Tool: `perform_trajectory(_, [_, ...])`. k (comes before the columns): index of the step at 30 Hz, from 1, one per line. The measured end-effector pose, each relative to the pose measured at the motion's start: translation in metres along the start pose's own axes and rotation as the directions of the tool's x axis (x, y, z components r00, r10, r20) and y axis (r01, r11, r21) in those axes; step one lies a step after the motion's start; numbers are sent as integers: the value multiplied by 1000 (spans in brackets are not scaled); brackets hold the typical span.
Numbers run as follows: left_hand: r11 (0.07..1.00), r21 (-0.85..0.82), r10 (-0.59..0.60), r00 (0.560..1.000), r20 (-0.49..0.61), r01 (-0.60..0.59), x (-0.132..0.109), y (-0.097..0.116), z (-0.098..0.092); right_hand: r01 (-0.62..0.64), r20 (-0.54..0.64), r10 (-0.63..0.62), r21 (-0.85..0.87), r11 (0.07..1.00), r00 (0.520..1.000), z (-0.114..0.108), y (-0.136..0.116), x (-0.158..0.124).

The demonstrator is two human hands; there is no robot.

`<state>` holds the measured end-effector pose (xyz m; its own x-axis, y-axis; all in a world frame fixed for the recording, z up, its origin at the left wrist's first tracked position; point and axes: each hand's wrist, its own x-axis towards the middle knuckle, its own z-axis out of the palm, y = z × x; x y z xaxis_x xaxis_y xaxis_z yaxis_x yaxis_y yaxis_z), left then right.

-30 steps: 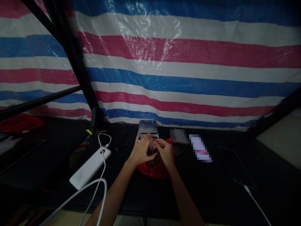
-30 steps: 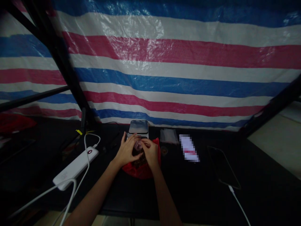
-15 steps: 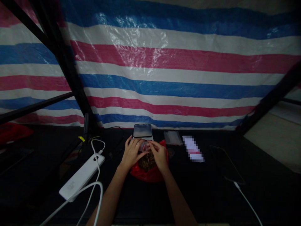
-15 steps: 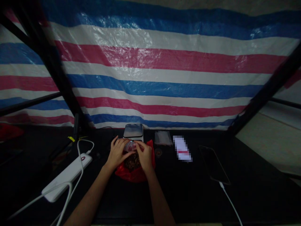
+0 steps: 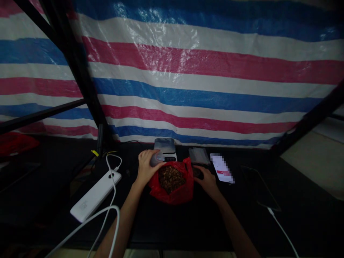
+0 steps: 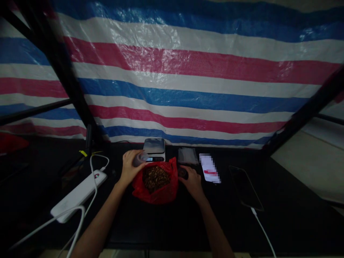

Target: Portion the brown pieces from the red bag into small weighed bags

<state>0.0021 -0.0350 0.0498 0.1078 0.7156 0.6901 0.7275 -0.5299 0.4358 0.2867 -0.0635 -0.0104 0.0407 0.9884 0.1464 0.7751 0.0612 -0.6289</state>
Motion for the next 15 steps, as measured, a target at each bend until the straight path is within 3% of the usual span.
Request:
perform_trajectory(4, [993,-117,8,998,69,0,-3,4,1,-27,28,24,120,992,999,-7,-10,12])
perform_trajectory(7, [978,-209,-4,995,103,25,-4,5,2,9,-48,5,286,958,999,-22,-22,19])
perform_trajectory(11, [947,-303,-53,984,169,103,-5,6,4,153,-115,-121,333,930,986,-40,-68,27])
perform_trajectory(15, [918,-353,-88,962,260,180,-6,7,6,324,2,-329,168,931,944,-38,-121,35])
